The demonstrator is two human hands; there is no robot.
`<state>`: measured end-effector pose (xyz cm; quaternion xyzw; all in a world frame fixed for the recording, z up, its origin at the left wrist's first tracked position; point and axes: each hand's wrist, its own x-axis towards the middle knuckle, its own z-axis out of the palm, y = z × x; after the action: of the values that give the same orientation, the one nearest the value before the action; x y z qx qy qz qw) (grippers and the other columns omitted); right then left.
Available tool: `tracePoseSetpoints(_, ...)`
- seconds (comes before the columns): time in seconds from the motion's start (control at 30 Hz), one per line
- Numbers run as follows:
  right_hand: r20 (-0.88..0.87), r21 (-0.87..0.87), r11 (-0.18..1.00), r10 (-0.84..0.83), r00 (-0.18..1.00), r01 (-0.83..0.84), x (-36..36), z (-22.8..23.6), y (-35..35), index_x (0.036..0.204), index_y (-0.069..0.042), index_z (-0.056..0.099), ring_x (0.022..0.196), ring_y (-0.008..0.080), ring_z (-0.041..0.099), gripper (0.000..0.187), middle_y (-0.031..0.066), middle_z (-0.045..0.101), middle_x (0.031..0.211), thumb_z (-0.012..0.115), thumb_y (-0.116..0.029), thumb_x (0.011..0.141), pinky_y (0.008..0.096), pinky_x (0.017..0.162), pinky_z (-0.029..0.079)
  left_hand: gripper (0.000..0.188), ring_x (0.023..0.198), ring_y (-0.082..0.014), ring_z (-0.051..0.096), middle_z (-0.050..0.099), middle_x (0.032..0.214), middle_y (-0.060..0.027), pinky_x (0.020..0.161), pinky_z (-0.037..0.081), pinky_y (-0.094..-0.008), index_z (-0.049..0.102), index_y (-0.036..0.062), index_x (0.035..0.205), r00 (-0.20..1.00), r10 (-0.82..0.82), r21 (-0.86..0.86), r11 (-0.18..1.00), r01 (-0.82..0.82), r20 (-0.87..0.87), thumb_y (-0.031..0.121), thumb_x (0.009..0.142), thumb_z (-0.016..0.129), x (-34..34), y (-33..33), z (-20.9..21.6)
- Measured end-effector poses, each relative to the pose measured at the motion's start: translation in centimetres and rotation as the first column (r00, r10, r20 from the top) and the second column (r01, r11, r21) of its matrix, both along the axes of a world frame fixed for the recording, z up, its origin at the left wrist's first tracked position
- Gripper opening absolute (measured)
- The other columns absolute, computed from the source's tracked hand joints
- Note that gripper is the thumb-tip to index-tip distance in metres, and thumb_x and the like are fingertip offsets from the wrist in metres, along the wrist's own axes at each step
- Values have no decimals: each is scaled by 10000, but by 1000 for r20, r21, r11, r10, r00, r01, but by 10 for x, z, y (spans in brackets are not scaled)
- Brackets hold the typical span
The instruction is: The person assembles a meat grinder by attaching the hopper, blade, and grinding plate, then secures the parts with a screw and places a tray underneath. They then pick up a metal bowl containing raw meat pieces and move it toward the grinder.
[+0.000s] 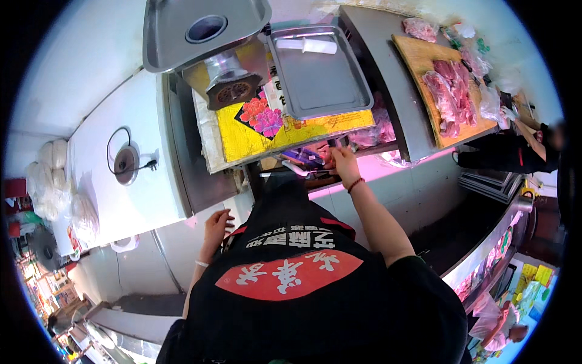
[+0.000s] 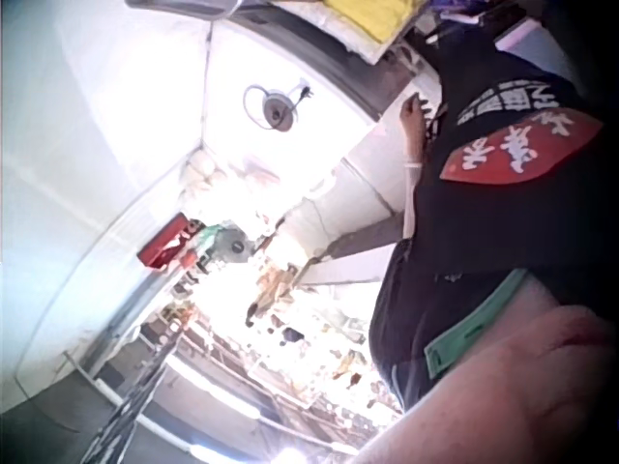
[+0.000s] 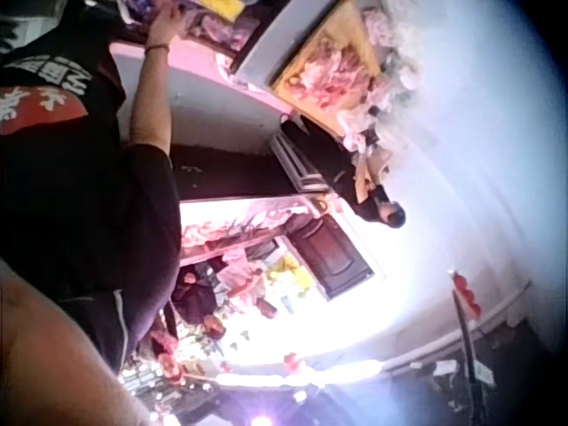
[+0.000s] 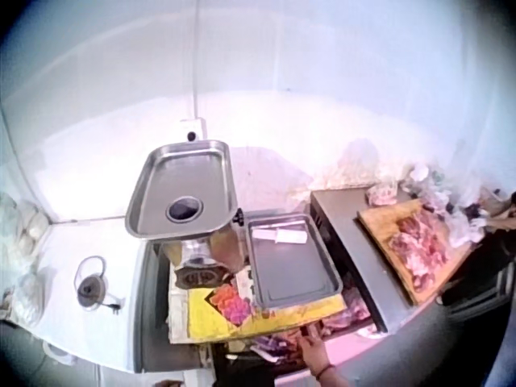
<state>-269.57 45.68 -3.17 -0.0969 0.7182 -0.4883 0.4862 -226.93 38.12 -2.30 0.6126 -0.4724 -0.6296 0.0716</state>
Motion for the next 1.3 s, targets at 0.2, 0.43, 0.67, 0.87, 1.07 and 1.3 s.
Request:
tracePoseSetpoints(0.2,37,-36,997,75,997,-74,7,1,-29,1051,-47,602,629,123,627,217,58,677,870,493,-213,965,244,529,499,332,756,-137,646,678,948,-72,616,495,-256,609,29,1166,999,38,-155,987,-39,-7,270,953,530,-18,-16,20)
tracePoseSetpoints(0.43,226,-5,993,118,967,-120,24,-29,-20,1081,-71,595,640,133,633,210,58,672,881,512,-222,961,254,538,505,303,770,-118,635,674,948,-57,613,485,-245,602,40,1183,997,75,-56,996,-75,-4,228,958,522,-24,9,23)
tracePoseSetpoints(0.67,170,-67,991,130,977,-120,-5,-23,-52,1089,-48,590,688,151,613,271,104,667,907,542,-254,919,266,553,486,302,770,-117,633,668,967,-58,592,491,-239,597,58,1201,996,85,-26,996,-85,-17,235,971,513,-26,26,13)
tracePoseSetpoints(0.87,372,-10,998,56,926,-56,-47,-41,-95,1213,-91,505,572,145,466,430,82,672,924,495,-430,948,276,532,421,292,749,-130,627,671,919,-63,666,526,-274,620,10,1143,994,99,-132,986,-104,-40,216,947,553,-28,30,13)
tracePoseSetpoints(1.07,413,-127,980,-91,906,156,-95,-91,-125,937,-108,560,520,153,528,235,79,625,724,522,-340,951,269,440,439,308,726,-137,608,669,884,-89,638,502,-281,628,-4,1134,984,174,-89,980,-177,-34,225,942,555,-33,41,19)
tracePoseSetpoints(1.3,147,74,954,-299,943,291,-119,-45,-164,894,-56,513,399,169,493,253,111,587,621,542,-304,938,305,351,404,312,755,-142,610,643,979,-93,563,497,-249,576,40,1194,974,227,92,969,-228,22,247,962,541,-1,64,15)
